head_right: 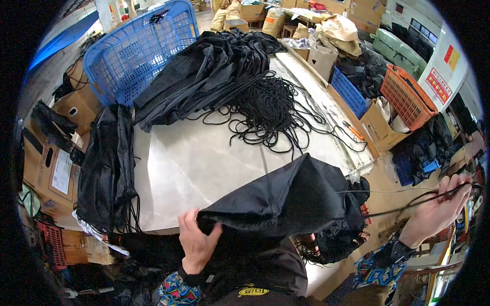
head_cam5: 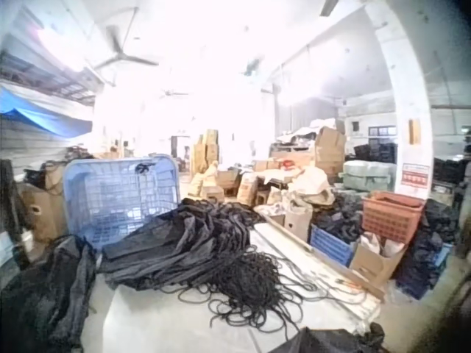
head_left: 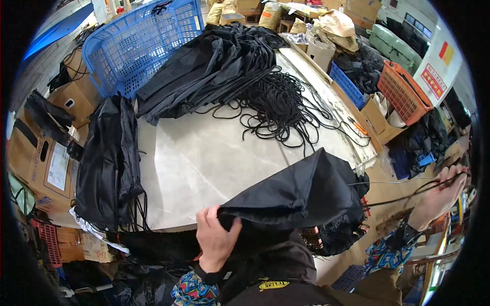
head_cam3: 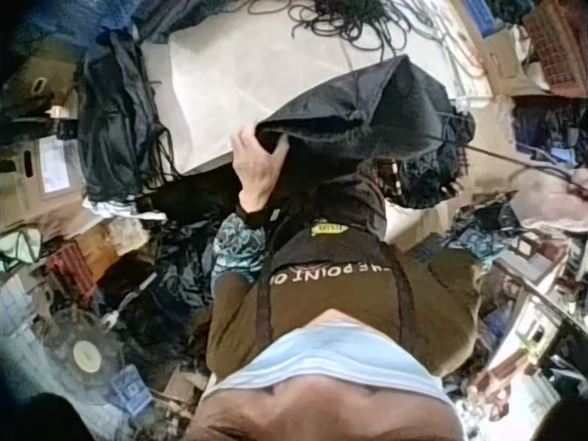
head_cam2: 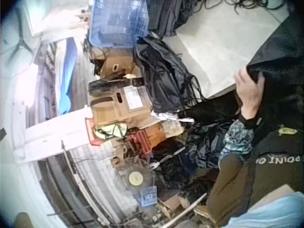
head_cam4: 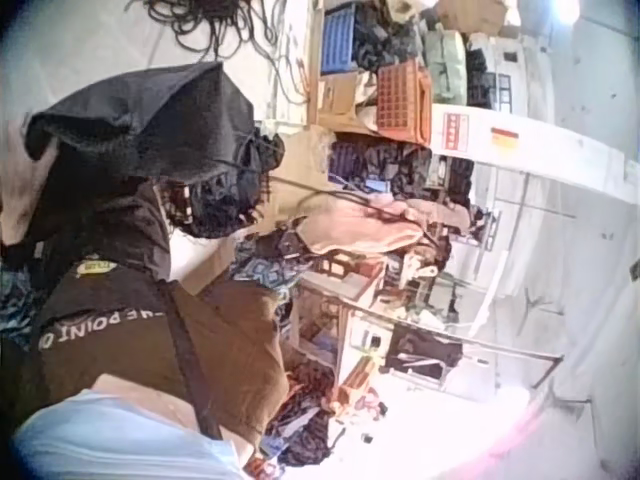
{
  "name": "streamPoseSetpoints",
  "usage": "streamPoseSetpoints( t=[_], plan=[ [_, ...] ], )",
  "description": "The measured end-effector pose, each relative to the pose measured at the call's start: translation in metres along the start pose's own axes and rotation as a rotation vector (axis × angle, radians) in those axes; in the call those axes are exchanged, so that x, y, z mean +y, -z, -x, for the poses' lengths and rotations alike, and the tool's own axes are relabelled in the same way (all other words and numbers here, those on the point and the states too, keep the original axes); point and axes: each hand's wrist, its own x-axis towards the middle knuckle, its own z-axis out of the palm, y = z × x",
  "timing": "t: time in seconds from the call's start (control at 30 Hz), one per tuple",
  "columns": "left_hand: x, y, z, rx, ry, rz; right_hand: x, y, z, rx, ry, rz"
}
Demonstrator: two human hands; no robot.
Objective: The person assembles black drawstring bags by threading black cords through the fabric channels using a metal hook tool. They repeatedly pick up a bag, insert the hook into the channel, catch the cord, and pull it through to attach the drawstring. The finished bags are placed on a pile on the table.
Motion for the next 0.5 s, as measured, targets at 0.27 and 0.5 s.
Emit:
streamPoseSetpoints(
  t=[0.27, 0.5],
  plan=[
    [0.036, -0.098, -0.086, -0.112, 0.077, 0.727, 0.004, -0.051, 0.036, 0.090, 0.230, 0.467],
    [0.097, -0.085, -0.045, -0.617, -0.239, 0.703, 0.019, -0.042, 0.041, 0.145, 0.179, 0.545]
  ],
)
